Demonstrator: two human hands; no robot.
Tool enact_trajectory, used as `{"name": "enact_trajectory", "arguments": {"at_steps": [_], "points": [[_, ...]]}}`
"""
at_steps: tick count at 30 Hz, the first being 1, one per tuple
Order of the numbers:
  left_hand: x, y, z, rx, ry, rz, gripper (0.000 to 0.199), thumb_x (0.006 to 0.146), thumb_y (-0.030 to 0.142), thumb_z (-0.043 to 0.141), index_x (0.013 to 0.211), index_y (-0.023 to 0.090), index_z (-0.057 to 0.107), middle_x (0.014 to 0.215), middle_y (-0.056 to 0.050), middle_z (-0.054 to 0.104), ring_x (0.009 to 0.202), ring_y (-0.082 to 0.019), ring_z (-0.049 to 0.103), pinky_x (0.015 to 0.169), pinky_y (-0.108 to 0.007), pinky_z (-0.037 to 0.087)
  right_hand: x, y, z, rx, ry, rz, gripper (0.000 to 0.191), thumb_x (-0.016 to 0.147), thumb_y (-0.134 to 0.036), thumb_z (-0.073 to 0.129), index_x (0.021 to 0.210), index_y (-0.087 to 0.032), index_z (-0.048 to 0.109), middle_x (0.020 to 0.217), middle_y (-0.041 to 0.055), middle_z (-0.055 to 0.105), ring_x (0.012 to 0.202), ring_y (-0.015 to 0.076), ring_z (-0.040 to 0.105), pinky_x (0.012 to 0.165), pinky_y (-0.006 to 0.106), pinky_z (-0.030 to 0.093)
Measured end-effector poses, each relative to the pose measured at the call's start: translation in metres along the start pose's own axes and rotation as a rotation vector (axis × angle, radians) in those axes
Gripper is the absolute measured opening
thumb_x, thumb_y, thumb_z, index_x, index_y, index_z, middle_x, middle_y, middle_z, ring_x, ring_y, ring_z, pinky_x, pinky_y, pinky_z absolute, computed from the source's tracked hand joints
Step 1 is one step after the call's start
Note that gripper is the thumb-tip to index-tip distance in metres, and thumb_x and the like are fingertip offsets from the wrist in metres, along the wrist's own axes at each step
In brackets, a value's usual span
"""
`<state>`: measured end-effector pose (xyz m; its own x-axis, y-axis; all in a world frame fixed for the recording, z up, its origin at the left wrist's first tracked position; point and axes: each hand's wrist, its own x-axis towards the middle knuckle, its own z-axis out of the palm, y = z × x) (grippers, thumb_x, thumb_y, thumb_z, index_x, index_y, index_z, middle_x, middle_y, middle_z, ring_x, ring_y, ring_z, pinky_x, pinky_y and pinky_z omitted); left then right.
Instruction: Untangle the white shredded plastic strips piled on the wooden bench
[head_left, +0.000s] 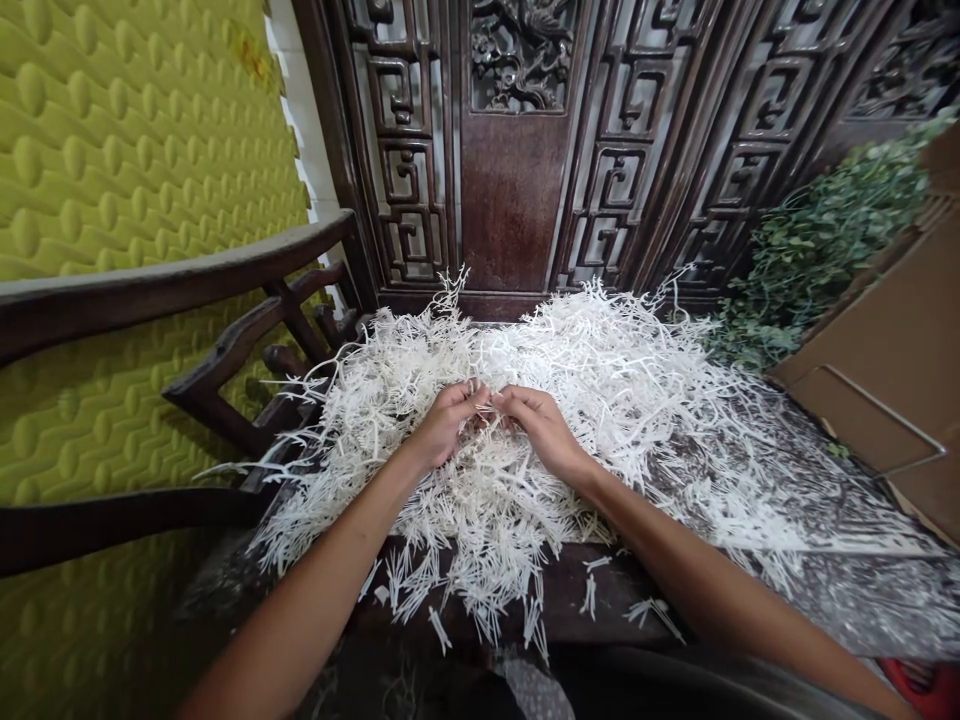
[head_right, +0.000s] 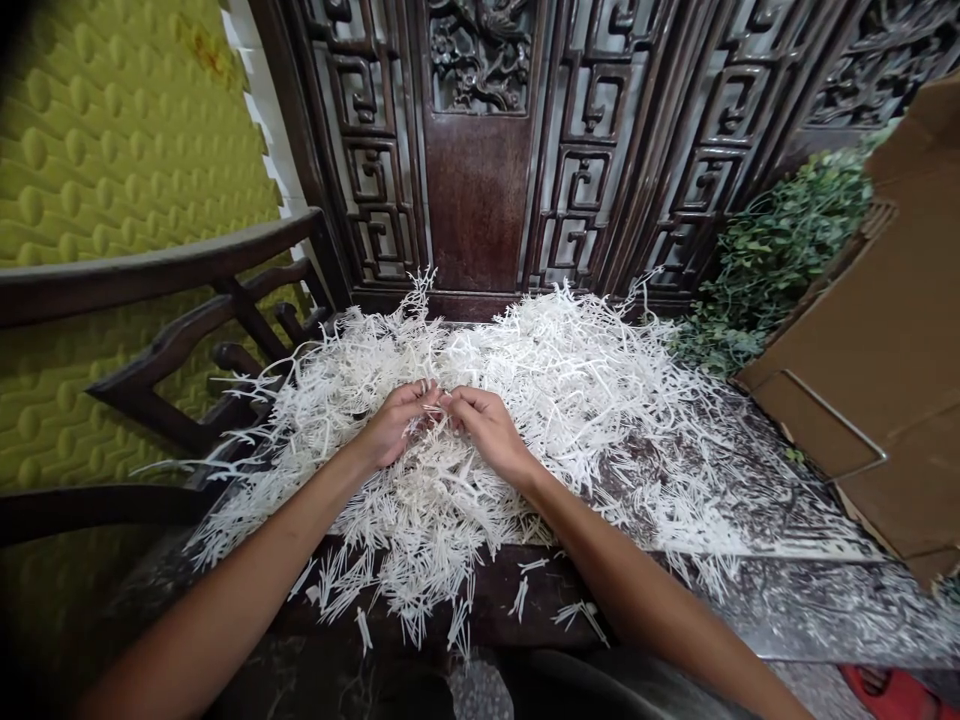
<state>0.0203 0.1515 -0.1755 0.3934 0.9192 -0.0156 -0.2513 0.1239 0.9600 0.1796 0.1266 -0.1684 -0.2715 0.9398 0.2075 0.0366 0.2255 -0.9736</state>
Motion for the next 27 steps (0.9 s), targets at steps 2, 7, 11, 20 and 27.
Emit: {"name": "enact_trajectory", "arguments": {"at_steps": [2,7,11,20,27], "points": [[0.0,0.001,-0.001,-0.015,0.031,-0.011,0.025,0.077,0.038,0.071,0.076,0.015,0.061,0.071,0.0,0.058,0.065,-0.01,0.053,0.062,-0.022,0.043,0.0,0.001,0.0,0.026,0.019,0.019,0.032,0.092,-0.04,0.051,0.067,-0.02,0.055,0.064,-0.0021,0.049,0.059,0.0121,0.042,0.057,0.026,0.035],[0.007,0.007,-0.017,-0.236,0.285,-0.012,0.02,0.078,0.033,0.07,0.084,0.018,0.058,0.072,0.0,0.061,0.065,-0.012,0.06,0.064,-0.026,0.048,0.004,0.003,-0.001,0.303,0.028,0.018,0.024,0.093,-0.036,0.048,0.08,-0.02,0.06,0.085,0.0018,0.06,0.079,0.0148,0.055,0.077,0.032,0.045],[0.011,0.008,-0.023,-0.226,0.351,0.098,0.022,0.073,0.033,0.072,0.076,0.018,0.056,0.067,0.002,0.059,0.063,-0.013,0.06,0.066,-0.028,0.05,0.004,0.003,0.002,0.235,-0.057,0.05,0.032,0.093,-0.041,0.047,0.078,-0.018,0.065,0.083,0.0038,0.063,0.082,0.0171,0.058,0.081,0.033,0.045],[0.002,0.011,-0.005,0.002,0.182,0.136,0.024,0.075,0.038,0.07,0.073,0.017,0.058,0.073,0.002,0.057,0.064,-0.01,0.053,0.06,-0.022,0.043,0.003,-0.002,0.002,0.189,-0.008,0.042,0.025,0.082,-0.035,0.067,0.104,-0.026,0.061,0.09,0.0028,0.063,0.081,0.0166,0.059,0.075,0.034,0.049],[0.001,0.011,-0.003,0.104,0.153,0.151,0.029,0.072,0.04,0.073,0.069,0.015,0.059,0.068,0.002,0.054,0.062,-0.009,0.049,0.059,-0.02,0.04,0.003,0.001,0.007,0.065,-0.021,-0.014,0.017,0.083,-0.037,0.067,0.091,-0.022,0.063,0.087,0.0034,0.063,0.078,0.015,0.058,0.072,0.032,0.048]]}}
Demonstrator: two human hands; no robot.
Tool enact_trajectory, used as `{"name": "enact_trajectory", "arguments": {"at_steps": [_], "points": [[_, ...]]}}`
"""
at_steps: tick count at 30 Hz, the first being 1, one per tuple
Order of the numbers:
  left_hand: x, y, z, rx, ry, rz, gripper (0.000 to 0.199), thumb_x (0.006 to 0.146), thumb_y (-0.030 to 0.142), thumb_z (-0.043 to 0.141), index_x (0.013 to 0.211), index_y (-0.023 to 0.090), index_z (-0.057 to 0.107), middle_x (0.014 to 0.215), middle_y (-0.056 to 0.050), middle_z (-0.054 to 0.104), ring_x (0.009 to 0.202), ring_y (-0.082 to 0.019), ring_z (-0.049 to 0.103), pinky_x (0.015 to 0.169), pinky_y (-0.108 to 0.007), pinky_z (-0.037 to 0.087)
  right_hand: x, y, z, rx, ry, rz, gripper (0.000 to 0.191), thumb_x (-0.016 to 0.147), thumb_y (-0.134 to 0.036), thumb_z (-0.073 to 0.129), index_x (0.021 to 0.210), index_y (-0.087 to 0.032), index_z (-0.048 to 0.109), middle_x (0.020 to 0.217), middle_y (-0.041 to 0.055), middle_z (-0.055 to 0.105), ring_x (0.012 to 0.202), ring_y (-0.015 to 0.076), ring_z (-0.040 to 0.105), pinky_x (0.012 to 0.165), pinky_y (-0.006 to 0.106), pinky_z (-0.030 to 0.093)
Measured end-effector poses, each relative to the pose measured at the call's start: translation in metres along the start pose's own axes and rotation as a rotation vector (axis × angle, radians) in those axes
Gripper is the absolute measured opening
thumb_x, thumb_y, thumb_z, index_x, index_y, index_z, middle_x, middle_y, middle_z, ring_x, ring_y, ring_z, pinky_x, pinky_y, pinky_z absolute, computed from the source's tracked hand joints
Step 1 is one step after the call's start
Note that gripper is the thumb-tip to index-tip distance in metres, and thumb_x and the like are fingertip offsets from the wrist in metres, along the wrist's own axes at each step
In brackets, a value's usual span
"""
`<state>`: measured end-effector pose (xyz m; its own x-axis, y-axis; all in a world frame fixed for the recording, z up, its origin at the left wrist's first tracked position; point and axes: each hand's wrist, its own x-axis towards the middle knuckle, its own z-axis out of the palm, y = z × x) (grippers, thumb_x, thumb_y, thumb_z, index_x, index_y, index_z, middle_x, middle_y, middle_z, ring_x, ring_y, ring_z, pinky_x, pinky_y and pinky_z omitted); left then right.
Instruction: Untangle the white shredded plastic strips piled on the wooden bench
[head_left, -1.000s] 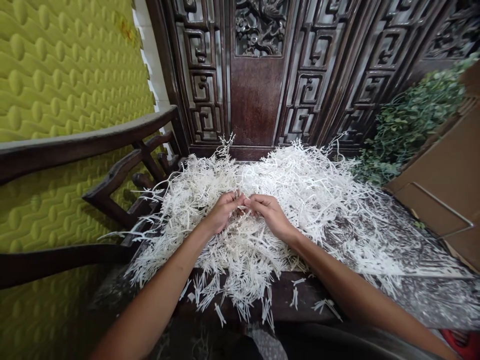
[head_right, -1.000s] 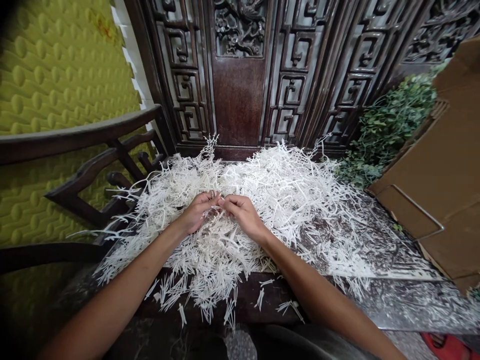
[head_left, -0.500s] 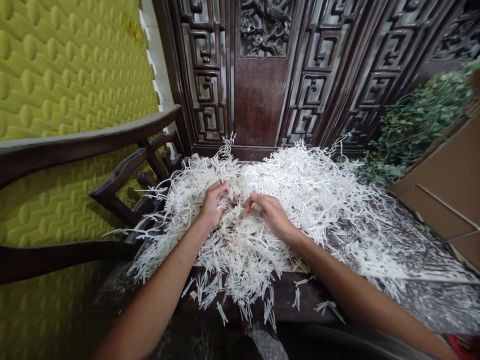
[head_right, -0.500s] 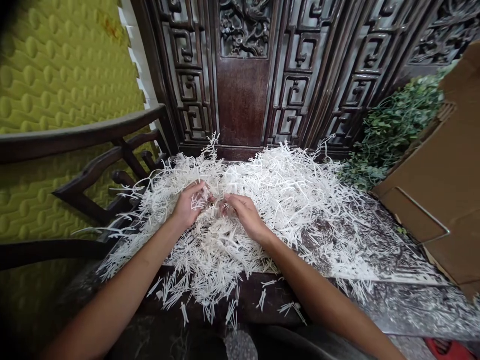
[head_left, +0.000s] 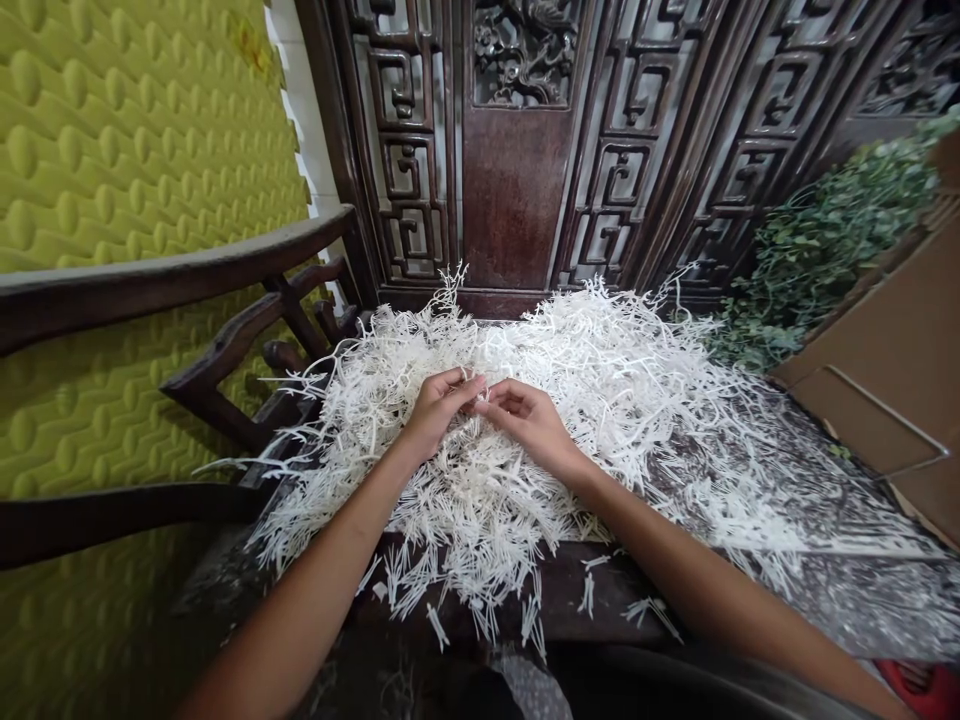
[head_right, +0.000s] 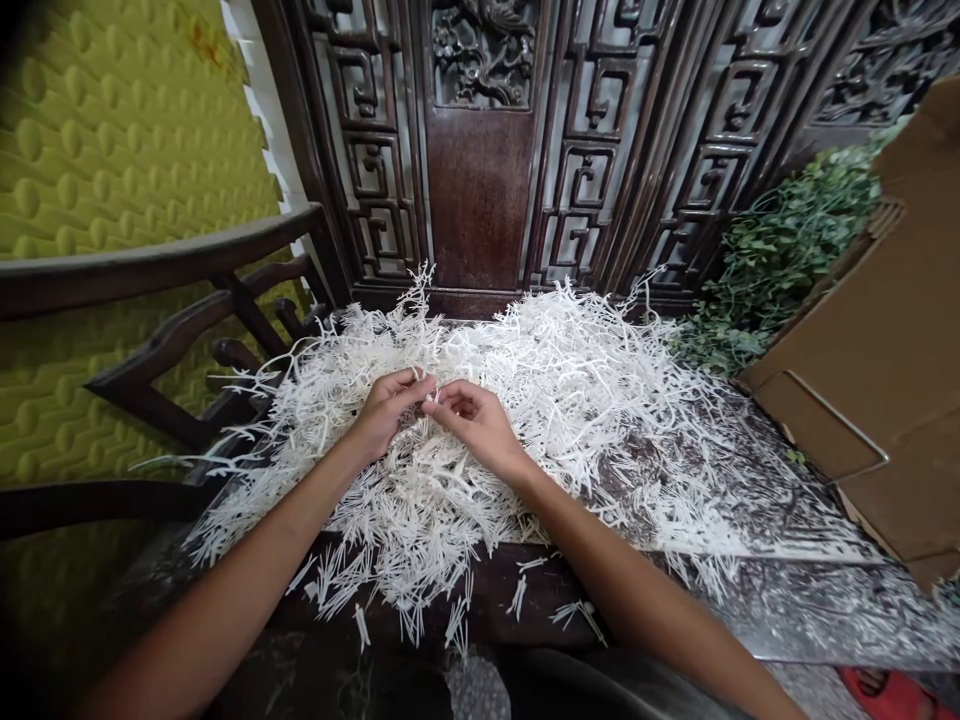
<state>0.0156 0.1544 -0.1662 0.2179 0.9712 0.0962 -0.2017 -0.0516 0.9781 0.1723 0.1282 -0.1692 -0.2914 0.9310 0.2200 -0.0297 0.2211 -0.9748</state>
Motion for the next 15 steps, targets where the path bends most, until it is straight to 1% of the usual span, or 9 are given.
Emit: {"name": "enact_trajectory", "arguments": {"at_steps": [3,6,9,12,15], "points": [[0.0,-0.001,0.0,0.023,-0.01,0.01,0.03,0.073,0.042,0.073,0.072,0.016,0.059,0.07,0.001,0.055,0.063,-0.009,0.05,0.059,-0.02,0.041,0.0,0.0,0.0,-0.013,0.001,-0.013,0.017,0.085,-0.039,0.065,0.091,-0.022,0.064,0.088,0.0042,0.064,0.078,0.0152,0.058,0.071,0.032,0.048],[0.0,-0.002,0.0,0.086,-0.012,0.039,0.031,0.073,0.044,0.072,0.073,0.016,0.059,0.07,0.001,0.054,0.064,-0.009,0.05,0.059,-0.02,0.041,-0.001,-0.001,0.0,-0.027,0.012,0.01,0.02,0.084,-0.042,0.066,0.089,-0.022,0.064,0.087,0.0044,0.064,0.074,0.0149,0.057,0.067,0.032,0.048],[0.001,-0.003,-0.001,0.121,-0.012,0.042,0.033,0.072,0.047,0.072,0.074,0.016,0.06,0.074,0.0,0.056,0.066,-0.01,0.051,0.06,-0.021,0.041,-0.001,-0.001,-0.001,-0.031,0.027,-0.003,0.024,0.085,-0.045,0.063,0.088,-0.021,0.064,0.083,0.0035,0.063,0.071,0.014,0.055,0.064,0.03,0.046],[0.001,-0.006,-0.001,0.11,-0.021,0.03,0.033,0.074,0.047,0.071,0.074,0.016,0.06,0.073,0.0,0.056,0.066,-0.01,0.051,0.061,-0.021,0.042,0.0,0.001,-0.003,-0.052,0.018,-0.012,0.027,0.087,-0.047,0.059,0.085,-0.02,0.062,0.078,0.0018,0.06,0.067,0.0132,0.052,0.061,0.029,0.043],[0.001,-0.012,0.002,0.047,-0.013,-0.02,0.031,0.075,0.046,0.07,0.078,0.017,0.06,0.074,0.001,0.057,0.068,-0.01,0.053,0.063,-0.021,0.043,0.001,0.003,-0.004,-0.079,-0.004,-0.016,0.028,0.089,-0.046,0.055,0.081,-0.02,0.06,0.075,0.0007,0.057,0.064,0.0125,0.048,0.058,0.027,0.04]]}}
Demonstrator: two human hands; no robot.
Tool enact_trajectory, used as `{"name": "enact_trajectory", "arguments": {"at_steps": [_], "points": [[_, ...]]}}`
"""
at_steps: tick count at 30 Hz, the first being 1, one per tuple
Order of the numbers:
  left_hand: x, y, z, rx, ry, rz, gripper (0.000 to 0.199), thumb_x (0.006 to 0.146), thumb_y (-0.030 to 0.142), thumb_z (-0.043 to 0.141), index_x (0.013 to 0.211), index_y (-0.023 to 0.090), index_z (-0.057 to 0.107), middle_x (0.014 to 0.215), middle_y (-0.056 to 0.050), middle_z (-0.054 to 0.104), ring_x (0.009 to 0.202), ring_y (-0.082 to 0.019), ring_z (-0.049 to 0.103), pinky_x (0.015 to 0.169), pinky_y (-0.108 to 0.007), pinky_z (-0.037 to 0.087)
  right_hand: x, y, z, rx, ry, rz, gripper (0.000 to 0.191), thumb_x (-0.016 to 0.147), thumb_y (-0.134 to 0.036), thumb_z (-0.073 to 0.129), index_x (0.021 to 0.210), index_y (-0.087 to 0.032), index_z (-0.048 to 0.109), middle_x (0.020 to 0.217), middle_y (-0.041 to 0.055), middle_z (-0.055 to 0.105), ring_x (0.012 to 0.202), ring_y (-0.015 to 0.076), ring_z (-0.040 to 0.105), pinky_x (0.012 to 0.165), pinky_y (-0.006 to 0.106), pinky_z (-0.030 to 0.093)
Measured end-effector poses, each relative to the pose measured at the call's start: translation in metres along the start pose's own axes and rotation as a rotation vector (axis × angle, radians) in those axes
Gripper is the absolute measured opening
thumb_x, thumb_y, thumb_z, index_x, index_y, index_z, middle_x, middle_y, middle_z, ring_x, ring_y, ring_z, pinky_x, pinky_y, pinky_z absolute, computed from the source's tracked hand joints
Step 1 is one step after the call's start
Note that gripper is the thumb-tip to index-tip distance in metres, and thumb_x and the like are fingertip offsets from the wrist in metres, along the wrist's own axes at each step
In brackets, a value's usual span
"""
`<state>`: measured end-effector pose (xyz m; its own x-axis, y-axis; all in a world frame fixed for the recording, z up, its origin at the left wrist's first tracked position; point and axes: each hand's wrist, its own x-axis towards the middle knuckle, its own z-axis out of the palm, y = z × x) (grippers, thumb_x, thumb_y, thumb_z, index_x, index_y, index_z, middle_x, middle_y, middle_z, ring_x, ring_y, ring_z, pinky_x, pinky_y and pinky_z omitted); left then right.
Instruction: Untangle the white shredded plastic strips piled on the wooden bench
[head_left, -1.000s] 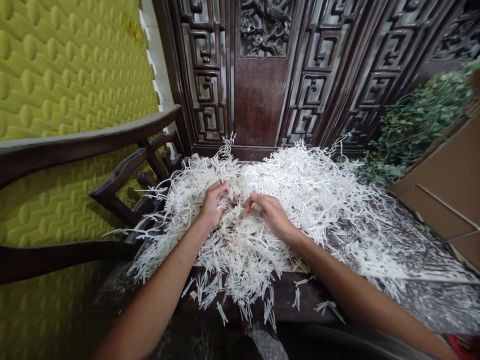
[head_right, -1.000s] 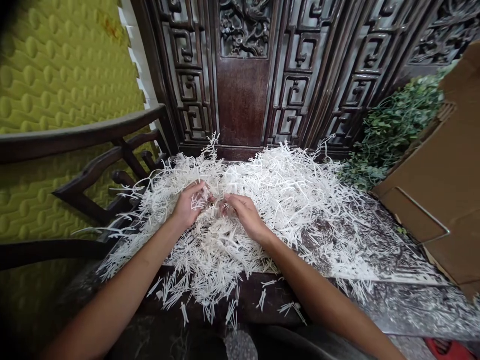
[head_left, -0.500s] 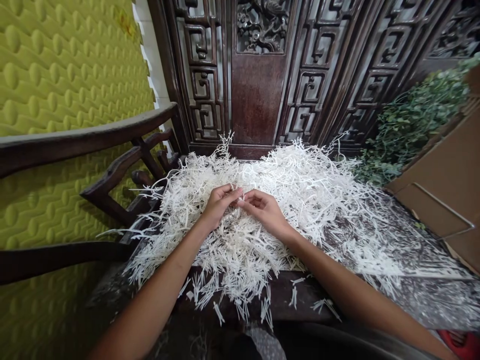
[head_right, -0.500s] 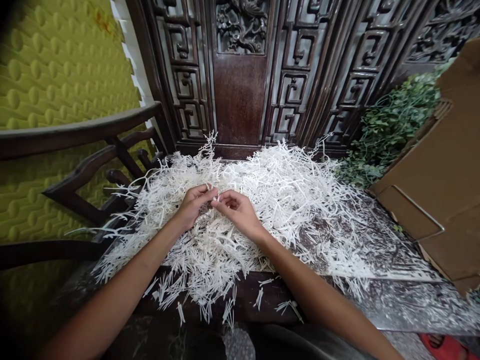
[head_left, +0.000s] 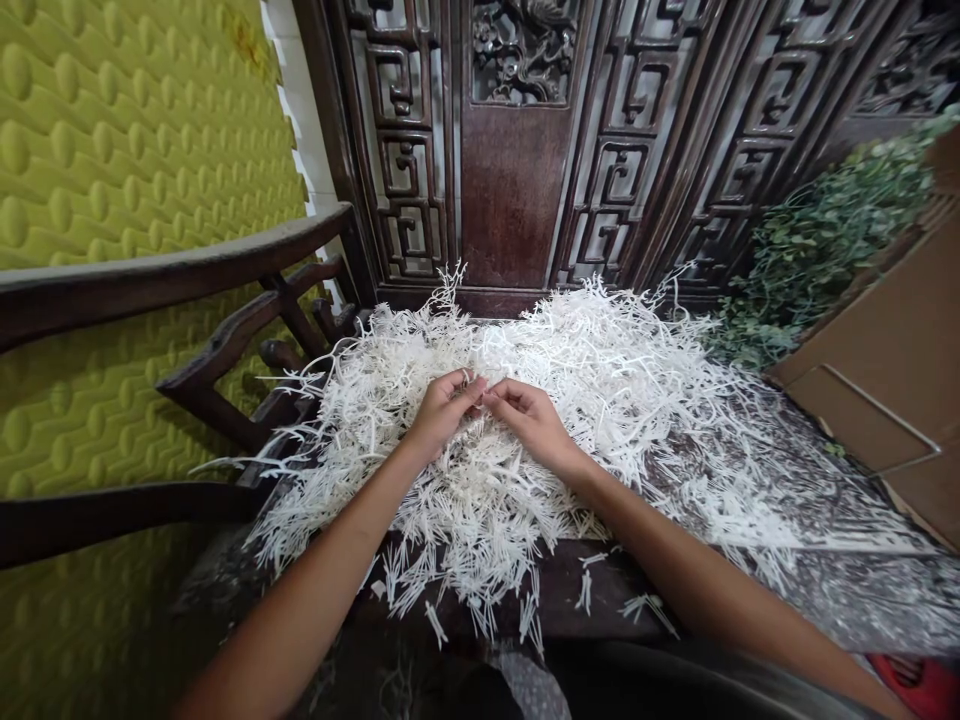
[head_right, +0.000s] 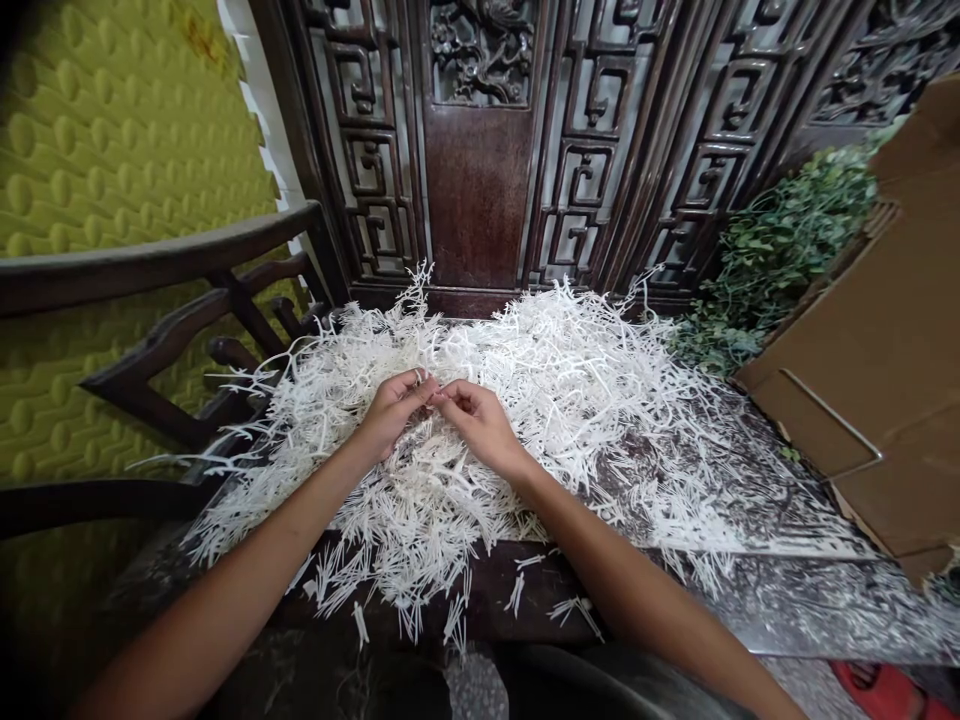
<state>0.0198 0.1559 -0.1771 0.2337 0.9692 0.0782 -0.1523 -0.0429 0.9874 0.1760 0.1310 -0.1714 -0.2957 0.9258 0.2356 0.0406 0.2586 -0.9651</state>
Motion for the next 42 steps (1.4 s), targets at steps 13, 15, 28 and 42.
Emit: {"name": "enact_trajectory", "arguments": {"at_steps": [13,15,28,42], "points": [[0.008,-0.002,-0.005,-0.295,0.147,-0.146,0.031,0.076,0.046,0.07,0.074,0.018,0.057,0.063,0.001,0.054,0.056,-0.011,0.05,0.057,-0.024,0.043,0.0,0.003,0.0,0.293,0.004,0.087,0.024,0.085,-0.024,0.055,0.062,-0.019,0.05,0.067,-0.0028,0.046,0.061,0.0114,0.04,0.06,0.026,0.034],[0.008,-0.001,-0.007,-0.315,0.147,-0.125,0.033,0.075,0.047,0.071,0.074,0.017,0.056,0.063,0.002,0.052,0.054,-0.009,0.048,0.054,-0.023,0.042,-0.001,0.001,0.0,0.288,-0.013,0.105,0.021,0.084,-0.024,0.055,0.063,-0.019,0.053,0.068,-0.0025,0.048,0.061,0.0115,0.041,0.059,0.026,0.034],[0.001,0.001,0.002,-0.09,0.046,0.07,0.033,0.077,0.043,0.07,0.065,0.015,0.056,0.064,0.002,0.049,0.058,-0.007,0.046,0.055,-0.019,0.039,-0.003,-0.004,0.004,0.192,0.054,0.035,0.023,0.075,-0.03,0.075,0.093,-0.024,0.061,0.082,0.0,0.059,0.073,0.0148,0.055,0.072,0.033,0.048],[0.006,-0.007,0.0,-0.111,0.027,-0.025,0.039,0.08,0.055,0.062,0.078,0.016,0.056,0.053,0.007,0.039,0.044,-0.006,0.039,0.042,-0.016,0.033,0.0,0.004,0.003,0.164,-0.07,0.009,0.027,0.089,-0.041,0.059,0.073,-0.02,0.064,0.068,-0.0003,0.056,0.064,0.0137,0.048,0.065,0.029,0.038]]}}
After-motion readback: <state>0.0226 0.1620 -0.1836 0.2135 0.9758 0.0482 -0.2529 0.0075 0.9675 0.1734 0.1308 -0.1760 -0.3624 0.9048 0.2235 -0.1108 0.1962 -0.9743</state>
